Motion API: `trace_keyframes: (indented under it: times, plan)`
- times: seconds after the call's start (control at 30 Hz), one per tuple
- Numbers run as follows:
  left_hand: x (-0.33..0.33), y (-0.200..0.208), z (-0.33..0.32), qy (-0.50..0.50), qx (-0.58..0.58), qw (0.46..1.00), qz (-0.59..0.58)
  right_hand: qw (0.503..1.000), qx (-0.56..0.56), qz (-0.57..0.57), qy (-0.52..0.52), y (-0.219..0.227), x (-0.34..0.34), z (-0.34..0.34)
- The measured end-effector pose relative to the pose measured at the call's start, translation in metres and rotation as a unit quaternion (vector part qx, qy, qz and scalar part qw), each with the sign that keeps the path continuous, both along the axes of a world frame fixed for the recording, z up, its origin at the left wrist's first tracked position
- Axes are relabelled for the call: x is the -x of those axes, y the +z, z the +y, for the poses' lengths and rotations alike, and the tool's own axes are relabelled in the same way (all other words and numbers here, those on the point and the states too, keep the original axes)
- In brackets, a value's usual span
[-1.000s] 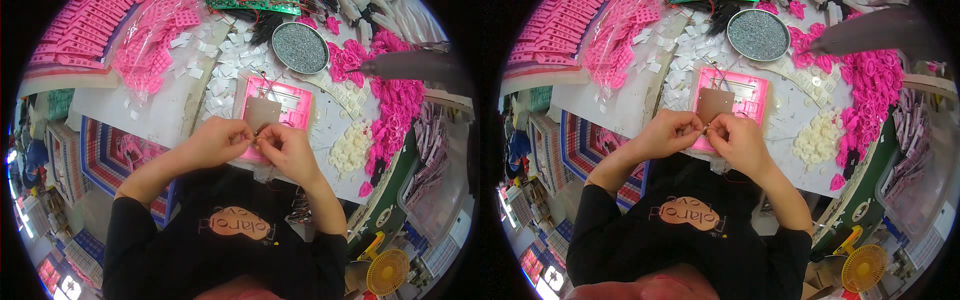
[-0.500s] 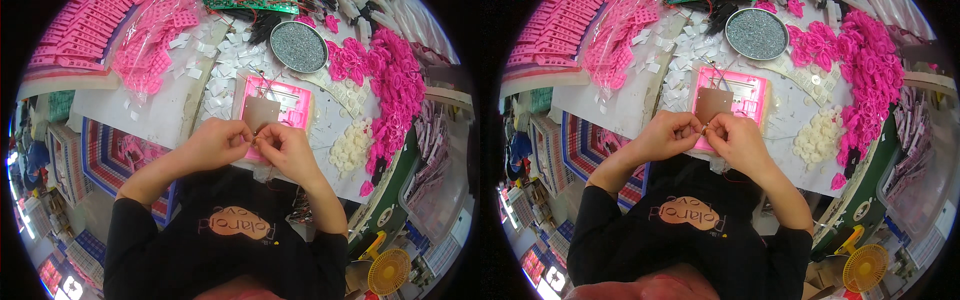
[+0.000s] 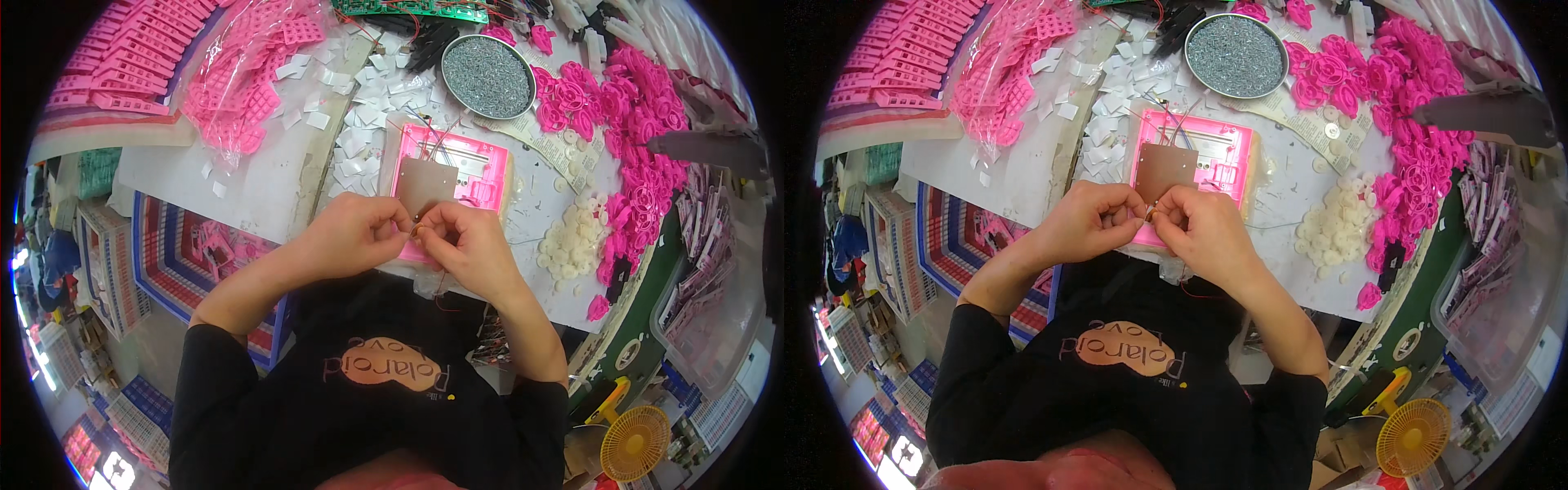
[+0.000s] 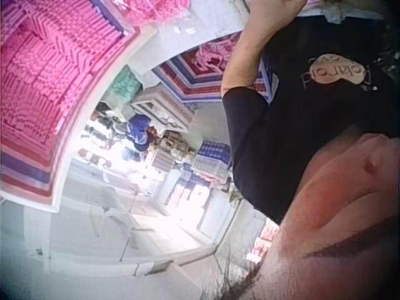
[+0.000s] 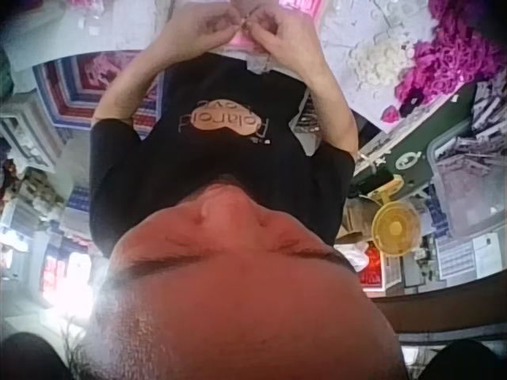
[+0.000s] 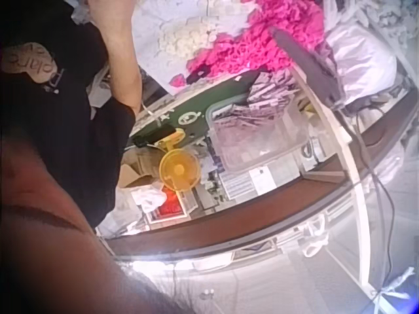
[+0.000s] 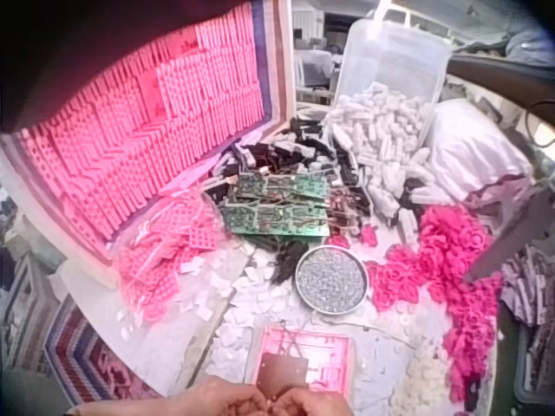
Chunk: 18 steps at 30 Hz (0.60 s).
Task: Assemble a plastic toy box by installing internal components and wiring.
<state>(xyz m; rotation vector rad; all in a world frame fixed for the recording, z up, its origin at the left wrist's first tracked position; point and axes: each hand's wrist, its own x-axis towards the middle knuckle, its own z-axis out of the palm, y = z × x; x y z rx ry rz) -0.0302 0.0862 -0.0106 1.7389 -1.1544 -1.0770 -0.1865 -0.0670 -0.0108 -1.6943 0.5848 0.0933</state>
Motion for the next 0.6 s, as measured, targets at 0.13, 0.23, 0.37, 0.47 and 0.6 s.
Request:
trace_keyframes:
  times: [0.13,0.23,0.37,0.47,0.6]
  plan:
    - [0.0002,0.0008,-0.0014,0.0,-0.002,1.0,0.001,1.0,0.005,-0.009,0.0,-0.0024,0.0004,0.0009]
    - [0.0004,-0.0012,-0.0017,-0.001,-0.002,1.0,0.003,1.0,0.004,-0.025,0.001,-0.0043,0.0011,0.0013]
    - [-0.0005,-0.0003,-0.0019,-0.013,-0.014,1.0,0.004,0.999,-0.019,-0.042,0.009,-0.0032,0.0018,0.0009]
    - [-0.0019,0.0008,-0.0009,-0.022,-0.02,0.999,0.027,0.999,-0.042,-0.01,0.014,0.0028,0.0014,-0.0007]
    - [-0.0015,-0.0058,0.002,-0.004,-0.032,0.992,0.124,0.999,-0.039,-0.01,0.021,0.0003,0.0034,-0.0004]
